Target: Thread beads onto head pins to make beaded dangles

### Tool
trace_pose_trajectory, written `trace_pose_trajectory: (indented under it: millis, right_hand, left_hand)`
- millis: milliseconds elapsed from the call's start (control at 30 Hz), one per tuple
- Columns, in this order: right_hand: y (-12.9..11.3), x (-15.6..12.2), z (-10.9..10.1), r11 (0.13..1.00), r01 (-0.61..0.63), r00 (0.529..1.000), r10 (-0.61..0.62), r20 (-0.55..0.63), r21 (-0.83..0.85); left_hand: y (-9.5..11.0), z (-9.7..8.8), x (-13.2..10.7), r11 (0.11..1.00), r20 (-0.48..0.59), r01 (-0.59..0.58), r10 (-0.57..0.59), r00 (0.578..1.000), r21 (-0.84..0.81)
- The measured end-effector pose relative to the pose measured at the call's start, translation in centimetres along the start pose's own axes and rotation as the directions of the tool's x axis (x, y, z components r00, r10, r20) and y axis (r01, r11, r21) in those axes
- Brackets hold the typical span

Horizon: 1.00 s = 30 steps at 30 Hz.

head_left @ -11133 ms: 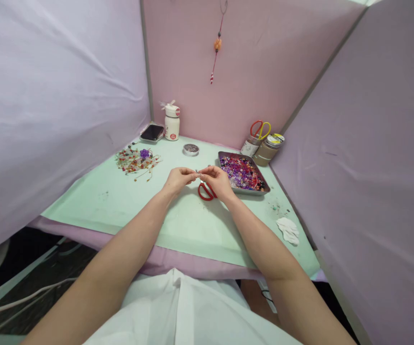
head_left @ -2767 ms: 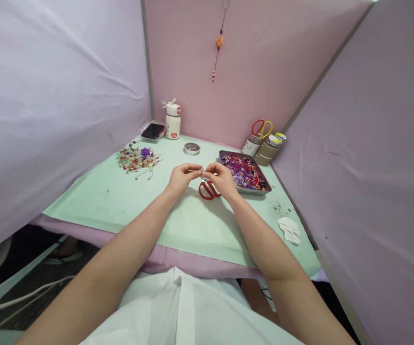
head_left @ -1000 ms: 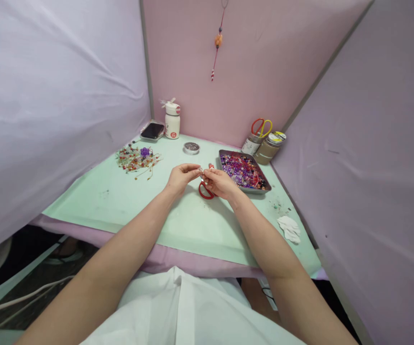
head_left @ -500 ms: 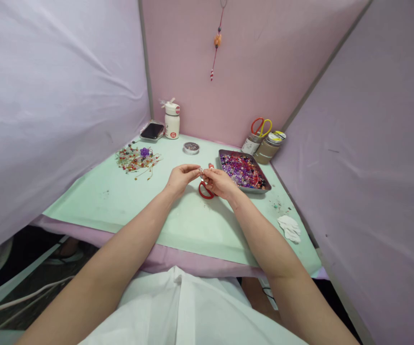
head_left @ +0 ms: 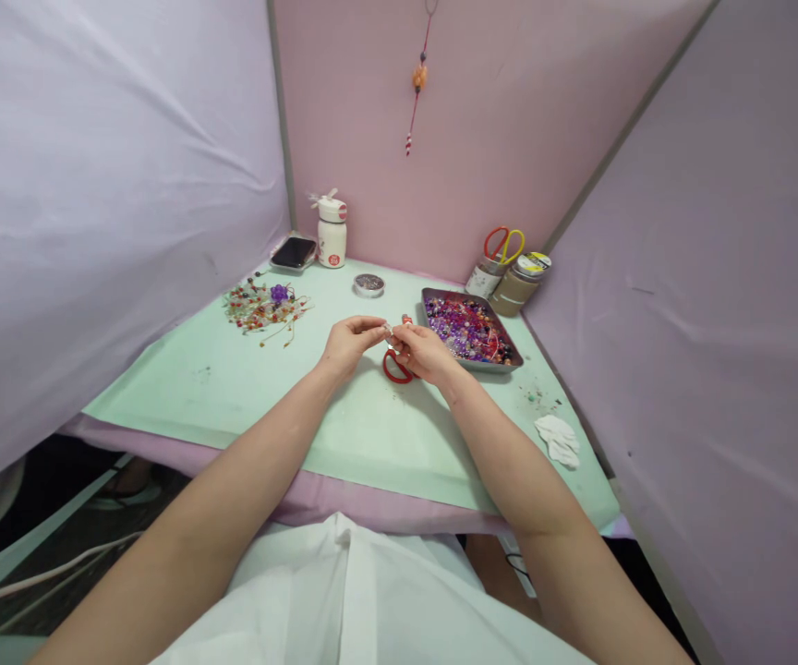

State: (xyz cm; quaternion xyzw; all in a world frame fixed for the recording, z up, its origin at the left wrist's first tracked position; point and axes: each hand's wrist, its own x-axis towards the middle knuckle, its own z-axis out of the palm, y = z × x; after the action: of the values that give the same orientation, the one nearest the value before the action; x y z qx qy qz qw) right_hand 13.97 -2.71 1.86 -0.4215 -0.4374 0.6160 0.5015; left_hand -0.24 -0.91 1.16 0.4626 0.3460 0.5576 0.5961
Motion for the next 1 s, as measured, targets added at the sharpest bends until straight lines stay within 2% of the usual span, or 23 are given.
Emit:
trace_pose_trajectory:
  millis: [600,1000]
  right_hand:
    - [-0.05,-0.12,0.21,1.0,0.01,0.999,-0.01,-0.04,-0.024]
    - [0.05,-0.18,-0.01,0.999,0.033,0.999,-0.033,-0.008,-0.035]
  left_hand:
    - [-0.03,-0.12,-0.01,0.995,0.002,-0.037,0.037,0.999,0.091]
    - [-0.28,-0.31,0.22,0.98,0.009,-0.1,0.1,0.995,0.172]
